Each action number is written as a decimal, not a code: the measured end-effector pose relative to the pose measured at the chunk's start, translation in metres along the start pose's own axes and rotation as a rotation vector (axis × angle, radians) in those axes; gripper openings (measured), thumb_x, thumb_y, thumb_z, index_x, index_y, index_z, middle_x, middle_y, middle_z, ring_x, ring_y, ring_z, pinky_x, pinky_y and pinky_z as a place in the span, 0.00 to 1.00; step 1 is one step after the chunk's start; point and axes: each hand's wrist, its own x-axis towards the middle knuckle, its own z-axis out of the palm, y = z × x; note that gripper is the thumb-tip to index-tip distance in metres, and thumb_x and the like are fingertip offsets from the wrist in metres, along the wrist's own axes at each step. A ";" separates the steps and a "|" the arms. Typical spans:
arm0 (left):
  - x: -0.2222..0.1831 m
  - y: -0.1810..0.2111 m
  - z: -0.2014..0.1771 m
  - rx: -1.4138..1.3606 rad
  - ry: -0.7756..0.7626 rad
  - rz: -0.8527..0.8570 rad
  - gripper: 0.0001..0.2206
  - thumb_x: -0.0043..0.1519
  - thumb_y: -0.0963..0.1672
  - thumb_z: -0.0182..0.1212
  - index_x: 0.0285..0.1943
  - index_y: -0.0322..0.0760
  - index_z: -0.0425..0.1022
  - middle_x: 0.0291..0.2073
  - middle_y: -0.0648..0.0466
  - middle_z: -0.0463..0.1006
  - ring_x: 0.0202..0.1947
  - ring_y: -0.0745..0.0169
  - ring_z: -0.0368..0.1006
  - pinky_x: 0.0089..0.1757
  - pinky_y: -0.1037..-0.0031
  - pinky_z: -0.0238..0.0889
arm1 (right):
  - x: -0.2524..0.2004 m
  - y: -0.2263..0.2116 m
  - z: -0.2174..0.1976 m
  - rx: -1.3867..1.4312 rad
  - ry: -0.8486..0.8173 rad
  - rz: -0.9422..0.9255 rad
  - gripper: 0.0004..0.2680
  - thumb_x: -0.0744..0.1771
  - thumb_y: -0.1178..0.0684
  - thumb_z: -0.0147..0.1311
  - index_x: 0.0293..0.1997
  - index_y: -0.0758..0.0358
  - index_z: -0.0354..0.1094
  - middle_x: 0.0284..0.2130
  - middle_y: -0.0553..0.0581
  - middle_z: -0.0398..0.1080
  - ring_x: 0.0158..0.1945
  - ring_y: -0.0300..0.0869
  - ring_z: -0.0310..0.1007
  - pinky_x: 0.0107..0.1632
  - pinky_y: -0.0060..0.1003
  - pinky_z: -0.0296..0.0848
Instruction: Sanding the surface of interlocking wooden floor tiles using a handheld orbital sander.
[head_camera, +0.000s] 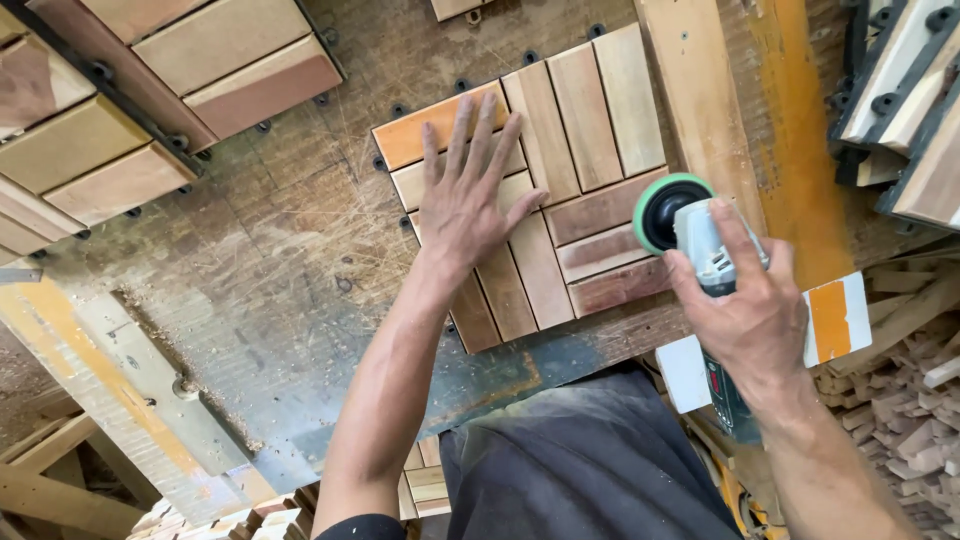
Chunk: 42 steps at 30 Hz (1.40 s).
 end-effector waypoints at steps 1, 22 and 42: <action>-0.005 -0.001 0.000 -0.001 0.002 -0.005 0.41 0.70 0.68 0.37 0.85 0.51 0.41 0.81 0.50 0.37 0.80 0.49 0.29 0.70 0.41 0.19 | 0.003 -0.002 0.000 -0.001 0.000 -0.005 0.27 0.67 0.39 0.67 0.77 0.47 0.64 0.40 0.65 0.63 0.25 0.59 0.69 0.22 0.54 0.74; -0.023 -0.010 0.021 -0.246 0.464 -0.099 0.35 0.70 0.61 0.56 0.78 0.38 0.60 0.77 0.49 0.56 0.79 0.54 0.48 0.76 0.51 0.38 | 0.035 -0.035 0.009 -0.017 -0.005 -0.060 0.28 0.67 0.38 0.68 0.77 0.45 0.65 0.39 0.66 0.62 0.30 0.65 0.71 0.29 0.62 0.75; -0.021 -0.012 0.022 -0.291 0.503 -0.083 0.33 0.70 0.60 0.56 0.76 0.37 0.64 0.76 0.49 0.59 0.78 0.54 0.52 0.75 0.52 0.39 | 0.042 -0.029 0.000 0.015 -0.061 -0.044 0.28 0.67 0.37 0.66 0.78 0.47 0.62 0.38 0.66 0.59 0.29 0.62 0.69 0.28 0.61 0.76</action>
